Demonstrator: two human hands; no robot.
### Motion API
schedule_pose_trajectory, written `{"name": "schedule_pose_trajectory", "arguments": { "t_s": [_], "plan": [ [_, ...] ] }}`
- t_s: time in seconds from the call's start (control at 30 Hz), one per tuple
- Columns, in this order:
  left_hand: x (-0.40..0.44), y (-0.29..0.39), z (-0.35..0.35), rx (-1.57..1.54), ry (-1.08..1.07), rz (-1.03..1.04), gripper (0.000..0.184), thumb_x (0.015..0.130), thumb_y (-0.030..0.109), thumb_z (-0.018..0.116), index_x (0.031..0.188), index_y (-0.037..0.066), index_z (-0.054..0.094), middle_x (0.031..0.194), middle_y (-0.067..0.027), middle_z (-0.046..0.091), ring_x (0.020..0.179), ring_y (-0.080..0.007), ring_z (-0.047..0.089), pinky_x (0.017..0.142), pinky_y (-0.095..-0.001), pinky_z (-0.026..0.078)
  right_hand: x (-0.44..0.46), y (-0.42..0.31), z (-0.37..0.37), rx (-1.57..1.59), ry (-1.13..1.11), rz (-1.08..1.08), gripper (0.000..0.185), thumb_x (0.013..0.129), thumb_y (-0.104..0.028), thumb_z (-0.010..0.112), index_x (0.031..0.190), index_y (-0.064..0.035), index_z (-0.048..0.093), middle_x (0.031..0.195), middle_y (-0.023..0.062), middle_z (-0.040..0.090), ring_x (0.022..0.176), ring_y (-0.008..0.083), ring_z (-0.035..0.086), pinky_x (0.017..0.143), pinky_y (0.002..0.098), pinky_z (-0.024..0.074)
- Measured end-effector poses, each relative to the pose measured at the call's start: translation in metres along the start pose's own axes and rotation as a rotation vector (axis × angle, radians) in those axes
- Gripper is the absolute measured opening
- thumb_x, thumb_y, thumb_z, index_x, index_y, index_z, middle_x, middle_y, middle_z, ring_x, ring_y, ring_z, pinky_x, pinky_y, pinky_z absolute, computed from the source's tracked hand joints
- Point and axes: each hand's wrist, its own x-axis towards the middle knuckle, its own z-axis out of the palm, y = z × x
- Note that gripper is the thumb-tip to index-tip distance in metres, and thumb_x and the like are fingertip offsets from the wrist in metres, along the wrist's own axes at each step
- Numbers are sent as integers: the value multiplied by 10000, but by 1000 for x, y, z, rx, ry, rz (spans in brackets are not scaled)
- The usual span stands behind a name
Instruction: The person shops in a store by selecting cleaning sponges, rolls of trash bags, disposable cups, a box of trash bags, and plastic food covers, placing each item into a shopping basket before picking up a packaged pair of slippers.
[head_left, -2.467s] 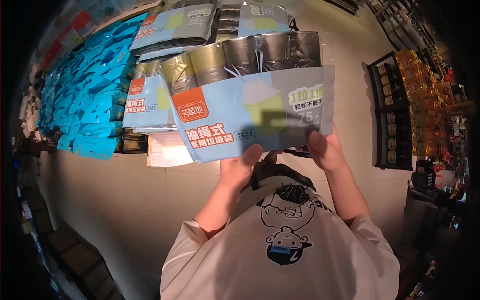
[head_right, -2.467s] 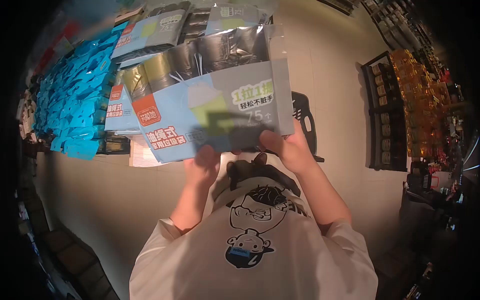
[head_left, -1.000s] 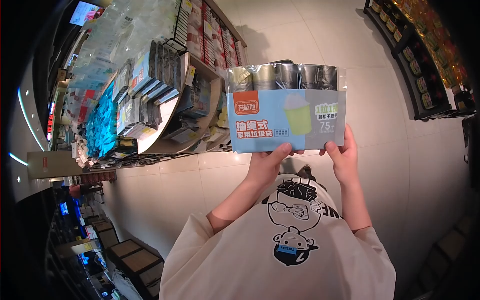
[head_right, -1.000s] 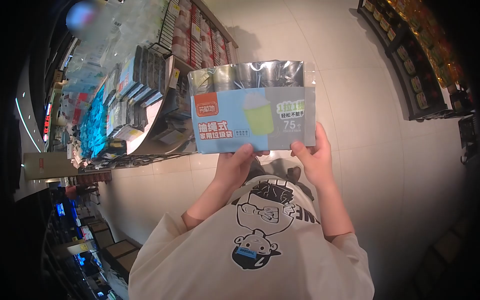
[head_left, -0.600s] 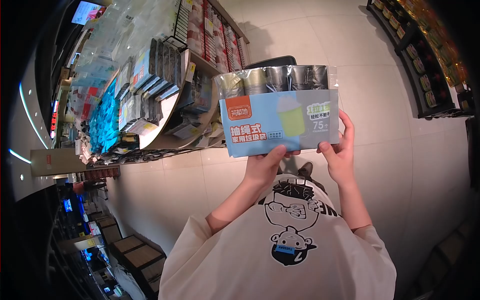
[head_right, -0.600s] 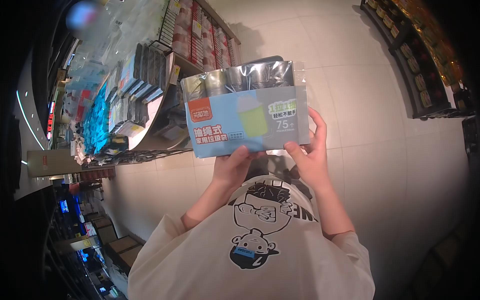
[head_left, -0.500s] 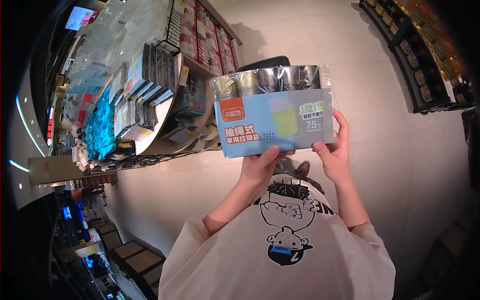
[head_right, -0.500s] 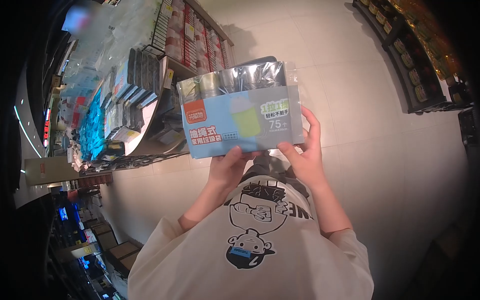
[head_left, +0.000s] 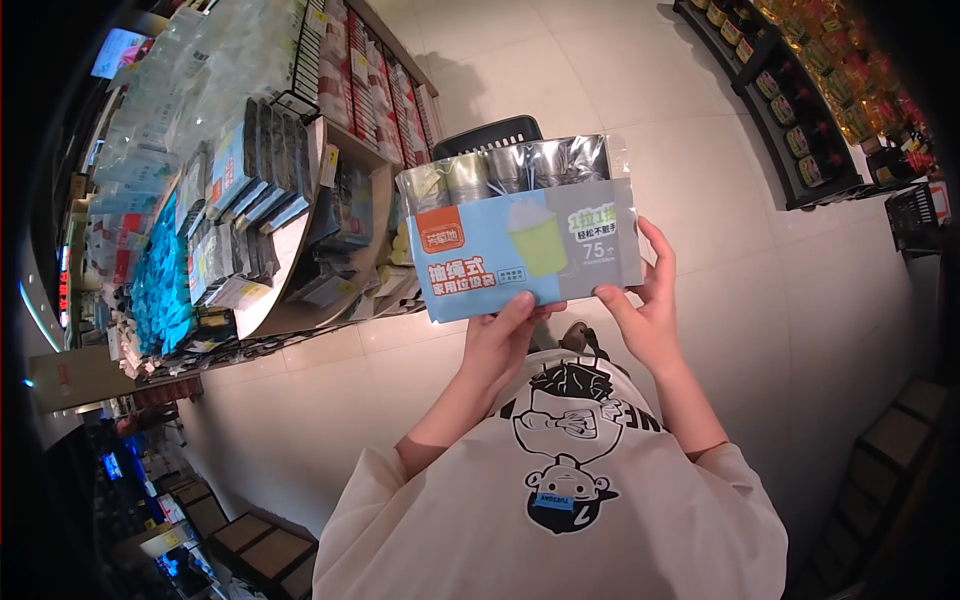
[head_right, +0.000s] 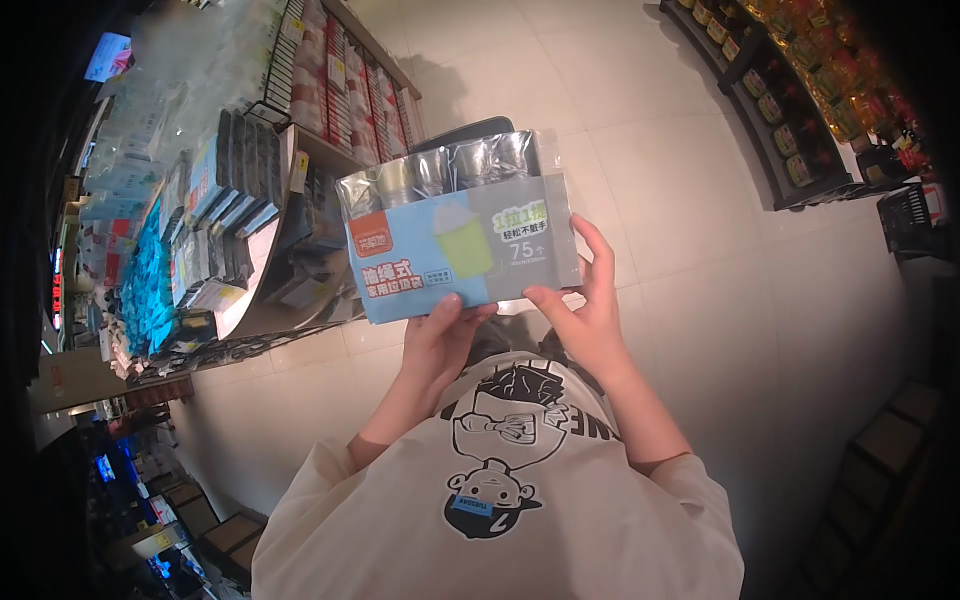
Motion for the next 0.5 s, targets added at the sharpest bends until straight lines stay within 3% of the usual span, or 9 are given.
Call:
{"name": "schedule_pose_trajectory", "arguments": {
  "t_s": [0.03,0.1,0.17,0.23,0.3,0.37,0.43,0.47,0.5],
  "plan": [
    [2,1,1,0,-11,8,426,946,122,678,1319,14,503,1172,-131,668,1013,-266,699,908,-368,540,0,0,2,-3,1,-13,823,864,-135,765,1516,-61,267,1309,183,586,1145,225,608,951,382,489],
    [9,7,0,101,-38,89,420,939,92,665,1318,9,504,1186,-130,660,1004,-259,698,913,-370,545,4,1,9,-459,173,-253,843,836,-152,788,1509,-68,288,1430,186,491,1230,271,553,985,431,464],
    [10,17,7,164,-41,123,401,938,64,646,1309,-3,508,1203,-133,653,1001,-265,700,914,-364,549,7,-16,14,-697,164,-404,861,817,-159,800,1509,-74,295,1480,179,434,1279,299,514,1011,453,446],
    [13,30,14,651,26,183,413,948,58,638,1327,-17,491,1218,-143,644,1044,-278,688,903,-369,558,9,-28,23,-939,156,-541,880,798,-166,812,1509,-80,302,1529,172,377,1329,327,475,1037,475,429],
    [25,29,11,630,36,268,461,911,56,691,1332,-33,522,1239,-166,639,1053,-281,691,890,-370,568,9,-34,43,-246,-199,-362,950,771,-190,830,1526,-69,266,1549,163,348,1395,349,407,1098,502,381],
    [46,35,0,1235,18,1098,415,846,47,720,1231,-63,612,1290,-225,628,1015,-299,709,900,-371,562,2,-32,63,119,-219,-194,1109,763,-229,846,1561,-39,99,1532,180,338,1433,329,353,1153,461,333],
    [50,46,-3,1212,9,1126,468,768,-5,748,1227,-24,657,1303,-233,623,1004,-322,716,902,-362,570,5,-35,78,311,-105,-79,1092,808,-249,813,1561,-39,50,1533,179,316,1413,316,378,1130,441,369],
    [52,48,-10,1254,-26,1155,486,748,-38,736,1227,16,675,1303,-223,626,1013,-323,707,881,-358,572,9,-33,82,340,11,-10,890,861,-226,755,1522,-6,201,1464,171,425,1348,292,464,1078,422,435],
    [55,50,-16,1295,-61,1185,516,729,-71,725,1227,57,694,1303,-213,629,1022,-324,699,860,-355,574,17,-35,87,331,14,-15,890,861,-226,755,1522,-6,201,1464,171,425,1348,292,464,1078,422,435]
  ]
}}
